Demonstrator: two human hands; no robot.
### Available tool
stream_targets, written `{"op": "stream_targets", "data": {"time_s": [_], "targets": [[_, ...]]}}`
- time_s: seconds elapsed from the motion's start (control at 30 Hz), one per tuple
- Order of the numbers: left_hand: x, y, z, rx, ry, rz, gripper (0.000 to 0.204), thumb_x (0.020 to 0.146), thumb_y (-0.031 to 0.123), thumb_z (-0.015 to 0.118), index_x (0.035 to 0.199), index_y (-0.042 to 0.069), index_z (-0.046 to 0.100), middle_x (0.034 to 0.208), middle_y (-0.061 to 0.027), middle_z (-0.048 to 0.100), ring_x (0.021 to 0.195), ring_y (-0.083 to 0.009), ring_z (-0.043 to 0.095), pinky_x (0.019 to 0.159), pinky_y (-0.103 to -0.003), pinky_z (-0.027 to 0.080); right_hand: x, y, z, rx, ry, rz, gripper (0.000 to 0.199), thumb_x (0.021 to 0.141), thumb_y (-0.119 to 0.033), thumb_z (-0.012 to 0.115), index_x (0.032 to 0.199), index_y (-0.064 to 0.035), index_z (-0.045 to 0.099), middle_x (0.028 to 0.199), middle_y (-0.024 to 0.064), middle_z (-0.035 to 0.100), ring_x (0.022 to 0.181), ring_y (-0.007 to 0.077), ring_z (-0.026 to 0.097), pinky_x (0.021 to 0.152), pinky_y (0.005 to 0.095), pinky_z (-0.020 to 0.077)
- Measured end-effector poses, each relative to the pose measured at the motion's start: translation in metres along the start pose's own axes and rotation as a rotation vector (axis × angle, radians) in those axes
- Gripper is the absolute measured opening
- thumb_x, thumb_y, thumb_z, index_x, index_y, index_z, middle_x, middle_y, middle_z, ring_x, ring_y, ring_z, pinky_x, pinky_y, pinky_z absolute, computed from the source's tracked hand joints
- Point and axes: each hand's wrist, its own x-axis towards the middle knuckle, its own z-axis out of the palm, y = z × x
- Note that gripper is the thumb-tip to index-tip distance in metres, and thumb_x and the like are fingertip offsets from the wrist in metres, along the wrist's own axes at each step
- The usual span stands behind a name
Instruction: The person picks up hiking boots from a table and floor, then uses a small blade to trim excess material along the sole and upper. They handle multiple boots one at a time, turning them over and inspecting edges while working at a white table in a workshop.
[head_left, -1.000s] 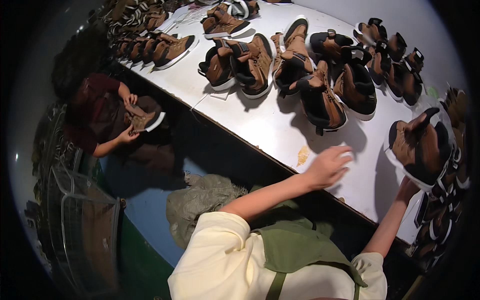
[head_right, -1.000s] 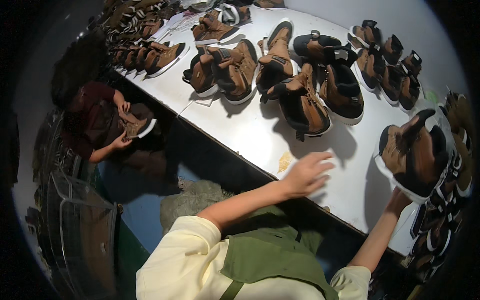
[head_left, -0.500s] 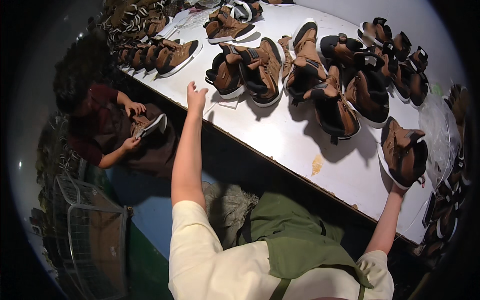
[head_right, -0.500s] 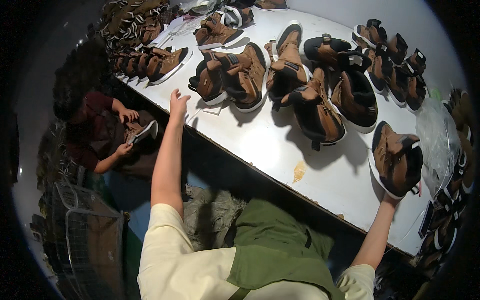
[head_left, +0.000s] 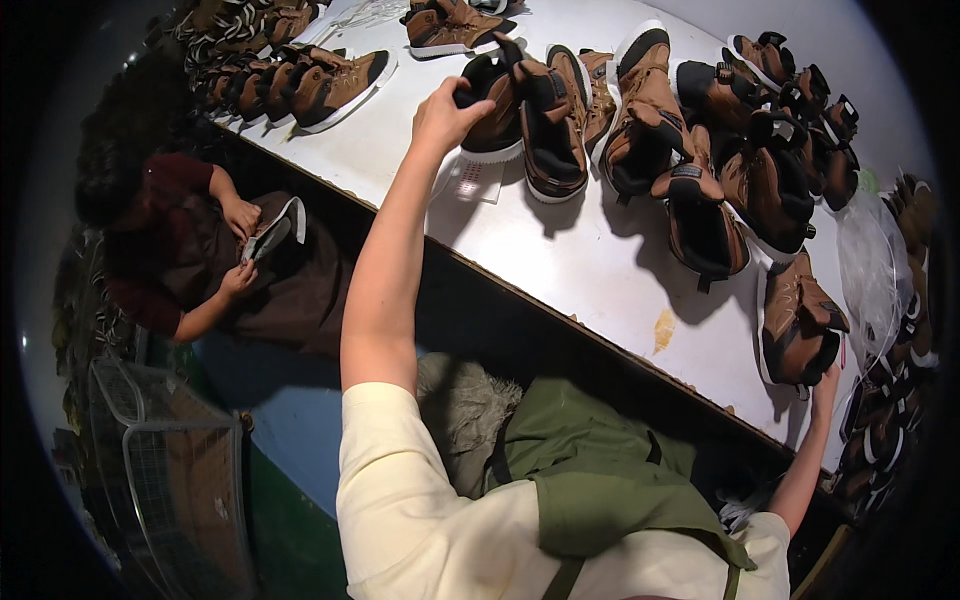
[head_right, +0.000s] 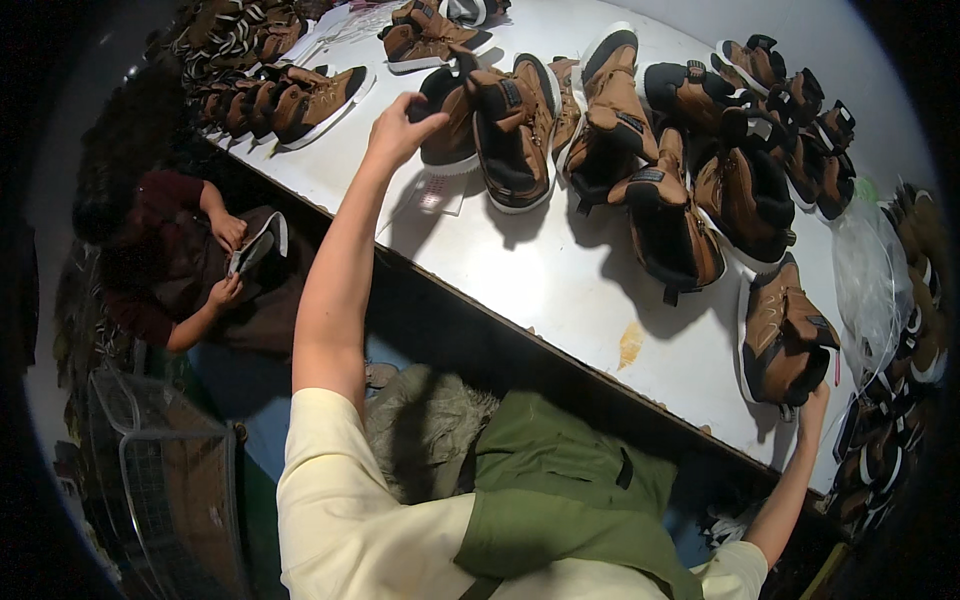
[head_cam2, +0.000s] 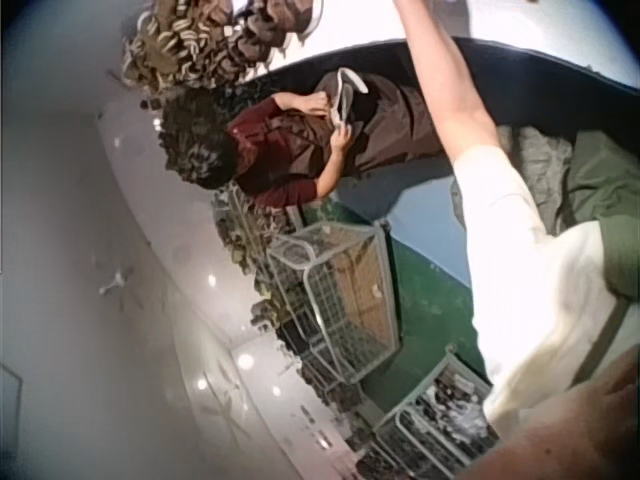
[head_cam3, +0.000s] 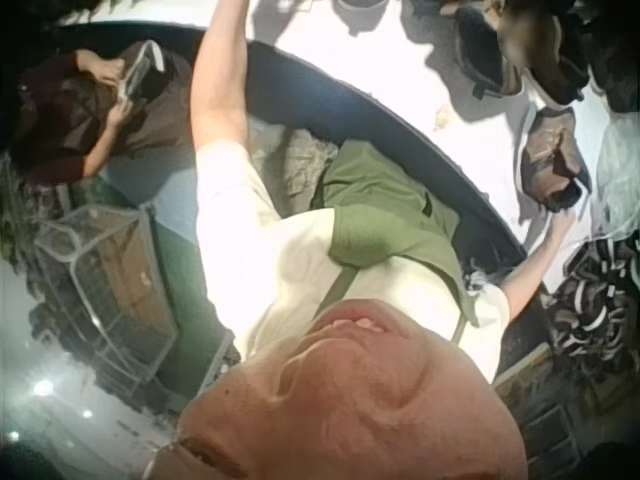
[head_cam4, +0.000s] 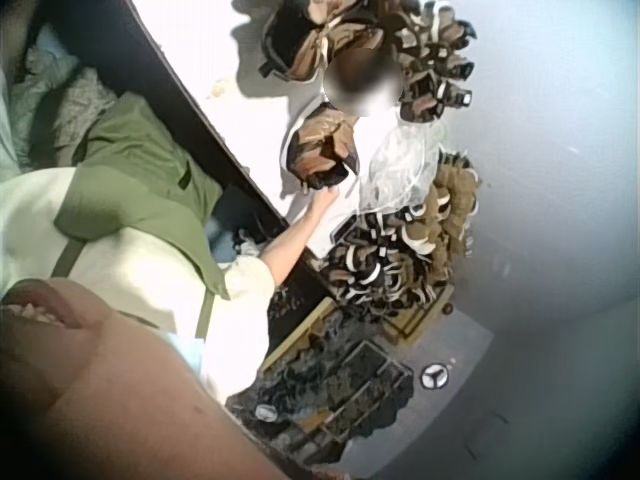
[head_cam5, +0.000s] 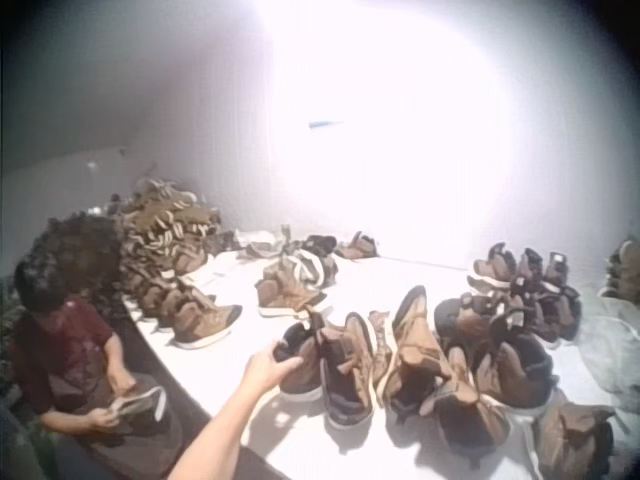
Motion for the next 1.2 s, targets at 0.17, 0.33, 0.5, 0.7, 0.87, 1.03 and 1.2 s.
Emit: {"op": "stream_targets", "data": {"time_s": [0.17, 0.33, 0.5, 0.7, 0.87, 1.03, 1.2], "targets": [[0.014, 0.017, 0.010, 0.141, -0.081, 0.301, 0.029, 0.075, 0.033, 0.072, 0.090, 0.008, 0.068, 0.091, -0.0190, 0.062, 0.087, -0.0349, 0.061, 0.077, -0.040, 0.049, -0.011, -0.106, 0.052, -0.349, 0.719, -0.331, 0.025, 0.090, -0.005, 0.050, 0.113, 0.0036, 0.057, 0.109, 0.0104, 0.060, 0.103, 0.0203, 0.055, 0.090, 0.0316, 0.0422], [0.004, 0.014, 0.021, 0.152, -0.270, 0.293, 0.044, 0.074, 0.026, 0.074, 0.113, 0.008, 0.062, 0.111, -0.0216, 0.052, 0.094, -0.0336, 0.057, 0.087, -0.037, 0.047, -0.052, -0.286, 0.133, -0.085, 0.604, -0.693, 0.025, 0.086, 0.005, 0.048, 0.108, 0.0031, 0.059, 0.113, 0.0135, 0.058, 0.106, 0.0254, 0.055, 0.094, 0.0358, 0.0422], [0.007, 0.015, 0.029, 0.163, -0.196, 0.302, 0.037, 0.074, 0.017, 0.074, 0.107, 0.007, 0.062, 0.104, -0.0206, 0.053, 0.094, -0.0359, 0.057, 0.084, -0.039, 0.047, -0.077, -0.407, 0.278, 0.100, -0.385, -1.008, 0.027, 0.078, -0.006, 0.064, 0.104, -0.0044, 0.063, 0.128, 0.0228, 0.047, 0.116, 0.0368, 0.048, 0.096, 0.0422, 0.0396], [0.016, 0.048, 0.009, 0.251, -0.179, 0.342, 0.036, 0.074, 0.019, 0.074, 0.106, 0.006, 0.063, 0.099, -0.0225, 0.056, 0.092, -0.0382, 0.058, 0.081, -0.041, 0.048, -0.039, -0.438, 0.432, -0.231, -0.364, -1.183, 0.035, 0.086, -0.034, 0.057, 0.106, -0.0055, 0.063, 0.134, 0.0251, 0.041, 0.123, 0.0377, 0.040, 0.096, 0.0444, 0.0347], [0.026, 0.066, 0.014, 0.312, -0.210, 0.333, 0.032, 0.073, 0.020, 0.073, 0.102, 0.012, 0.064, 0.107, -0.0200, 0.054, 0.094, -0.0371, 0.059, 0.084, -0.040, 0.050, -0.020, -0.443, 0.474, -0.456, -0.147, -1.156, 0.046, 0.087, -0.042, 0.051, 0.107, -0.0016, 0.063, 0.134, 0.0220, 0.043, 0.121, 0.0339, 0.042, 0.093, 0.0465, 0.0351], [0.031, 0.069, 0.013, 0.333, -0.225, 0.319, 0.032, 0.073, 0.020, 0.074, 0.103, 0.013, 0.064, 0.107, -0.0199, 0.054, 0.095, -0.0367, 0.059, 0.084, -0.040, 0.050, -0.012, -0.442, 0.495, -0.326, -0.056, -1.226, 0.055, 0.087, -0.040, 0.052, 0.111, 0.0089, 0.058, 0.128, 0.0211, 0.049, 0.120, 0.0311, 0.043, 0.095, 0.0480, 0.0348], [0.036, 0.055, 0.013, 0.320, -0.244, 0.356, 0.034, 0.072, 0.022, 0.075, 0.103, 0.012, 0.064, 0.104, -0.0197, 0.055, 0.094, -0.0367, 0.059, 0.084, -0.040, 0.049, -0.041, -0.465, 0.432, -0.375, -0.369, -1.347, 0.057, 0.087, -0.040, 0.053, 0.116, 0.0094, 0.054, 0.126, 0.0177, 0.050, 0.123, 0.0258, 0.040, 0.098, 0.0428, 0.0332]]}}
